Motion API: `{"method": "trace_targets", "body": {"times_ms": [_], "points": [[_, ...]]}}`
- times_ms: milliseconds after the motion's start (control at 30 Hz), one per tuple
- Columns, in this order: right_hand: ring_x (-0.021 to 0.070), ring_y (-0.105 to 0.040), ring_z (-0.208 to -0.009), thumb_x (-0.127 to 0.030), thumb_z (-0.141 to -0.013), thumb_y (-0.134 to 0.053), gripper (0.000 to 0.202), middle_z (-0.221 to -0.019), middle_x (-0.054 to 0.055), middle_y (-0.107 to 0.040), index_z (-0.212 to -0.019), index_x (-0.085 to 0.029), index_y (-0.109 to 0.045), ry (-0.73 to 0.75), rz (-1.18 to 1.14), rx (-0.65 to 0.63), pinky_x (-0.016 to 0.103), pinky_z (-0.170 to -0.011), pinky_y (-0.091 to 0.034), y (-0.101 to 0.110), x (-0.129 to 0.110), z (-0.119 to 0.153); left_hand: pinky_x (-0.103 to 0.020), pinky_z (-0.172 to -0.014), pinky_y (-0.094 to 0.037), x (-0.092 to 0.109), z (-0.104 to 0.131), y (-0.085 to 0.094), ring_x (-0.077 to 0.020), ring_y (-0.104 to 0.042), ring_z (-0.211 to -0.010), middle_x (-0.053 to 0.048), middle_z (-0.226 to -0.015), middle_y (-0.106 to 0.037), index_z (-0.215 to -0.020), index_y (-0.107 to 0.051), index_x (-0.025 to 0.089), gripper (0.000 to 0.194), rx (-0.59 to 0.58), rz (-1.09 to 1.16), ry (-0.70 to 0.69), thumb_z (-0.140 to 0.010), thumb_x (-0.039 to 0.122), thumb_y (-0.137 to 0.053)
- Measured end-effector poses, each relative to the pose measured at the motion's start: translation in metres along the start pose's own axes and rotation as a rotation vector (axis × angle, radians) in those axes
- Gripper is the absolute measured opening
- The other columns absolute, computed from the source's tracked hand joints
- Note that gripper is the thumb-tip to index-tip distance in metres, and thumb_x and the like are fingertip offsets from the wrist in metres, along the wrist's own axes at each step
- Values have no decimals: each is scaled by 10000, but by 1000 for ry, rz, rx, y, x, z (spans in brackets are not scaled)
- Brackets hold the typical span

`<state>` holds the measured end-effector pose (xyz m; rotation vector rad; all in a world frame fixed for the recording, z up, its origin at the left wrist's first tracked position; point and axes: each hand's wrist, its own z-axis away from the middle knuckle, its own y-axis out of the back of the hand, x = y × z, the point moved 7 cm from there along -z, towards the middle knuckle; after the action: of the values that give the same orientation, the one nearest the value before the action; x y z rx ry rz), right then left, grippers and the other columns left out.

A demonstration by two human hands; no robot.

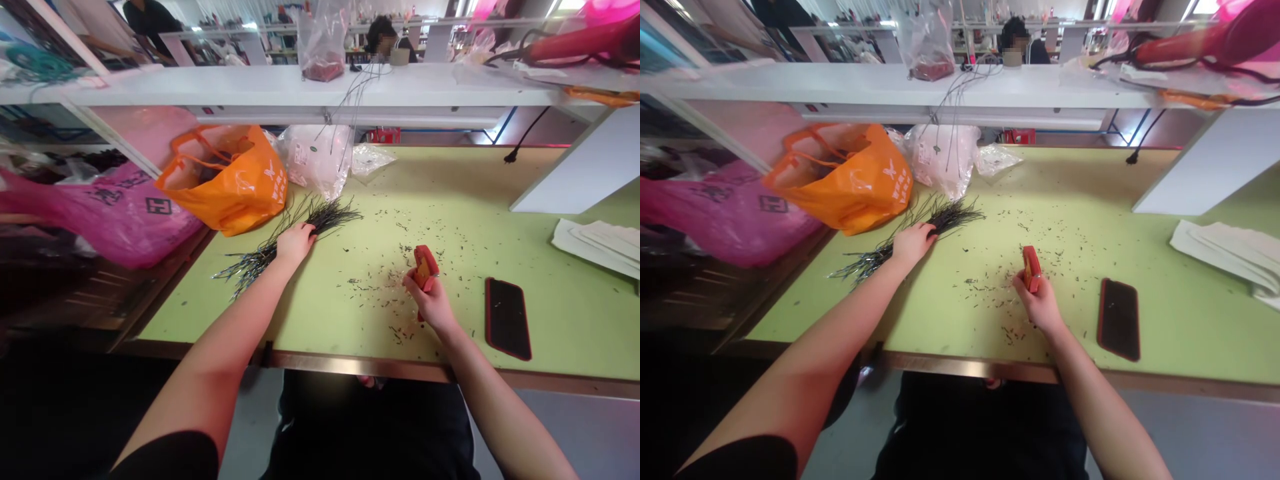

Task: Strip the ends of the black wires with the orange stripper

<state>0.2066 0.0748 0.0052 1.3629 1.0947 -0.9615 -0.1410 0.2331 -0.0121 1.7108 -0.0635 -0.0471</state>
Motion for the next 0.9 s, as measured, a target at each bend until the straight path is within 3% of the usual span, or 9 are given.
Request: {"method": "trace_targets", "body": {"times_ms": [267, 400, 567, 700, 767, 900], "points": [[202, -526, -650, -430, -964, -643, 227, -729, 21, -558, -846, -247, -579, -8, -17, 7, 367, -649, -472, -1, -3, 0, -414, -805, -540, -1, -2, 1, -313, -740, -942, -145, -1340, -734, -1405, -692, 254, 448, -21, -53, 27, -1063, 235, -402], [193, -497, -634, -444, -960, -640, 245, -711, 12, -541, -829, -247, -577, -18, -17, -2, 358, -637, -447, -2, -2, 1, -398, -796, -543, -2, -3, -1, -279, -731, -934, -99, -1516, -646, -1385, -713, 291, 479, -39, -74, 19, -1041, 193, -396], [187, -496, -614, -474, -968, -642, 264, -711, 7, -549, -848, -249, -574, -20, -9, -33, 352, -622, -439, -5, -5, 3, -452, -885, -575, 7, -7, -2, -338, -717, -1119, -69, -1737, -423, -1460, -693, 315, 537, -99, -104, -46, -1018, 180, -420], [193, -513, -628, -484, -975, -637, 285, -706, 3, -549, -837, -249, -553, -17, 29, -64, 351, -636, -439, -8, -6, 4, -498, -911, -597, 16, -14, 7, -373, -702, -1161, -129, -1720, -435, -1432, -693, 239, 455, -66, -94, -45, -1060, 358, -458], [198, -515, -646, -482, -974, -633, 286, -717, 5, -551, -831, -250, -546, -22, 49, -68, 353, -653, -439, -9, -6, 4, -540, -1004, -570, 22, -19, 9, -405, -642, -1292, -149, -1699, -455, -1343, -734, 211, 415, -33, -88, -85, -1057, 390, -491], [208, -526, -668, -497, -973, -626, 281, -744, 10, -569, -855, -252, -553, -36, 85, -76, 362, -676, -440, -9, -3, 5, -593, -1231, -383, 39, -29, 6, -397, -422, -1544, -133, -1682, -481, -1254, -785, 207, 388, 5, -61, -223, -1023, 193, -474]]}}
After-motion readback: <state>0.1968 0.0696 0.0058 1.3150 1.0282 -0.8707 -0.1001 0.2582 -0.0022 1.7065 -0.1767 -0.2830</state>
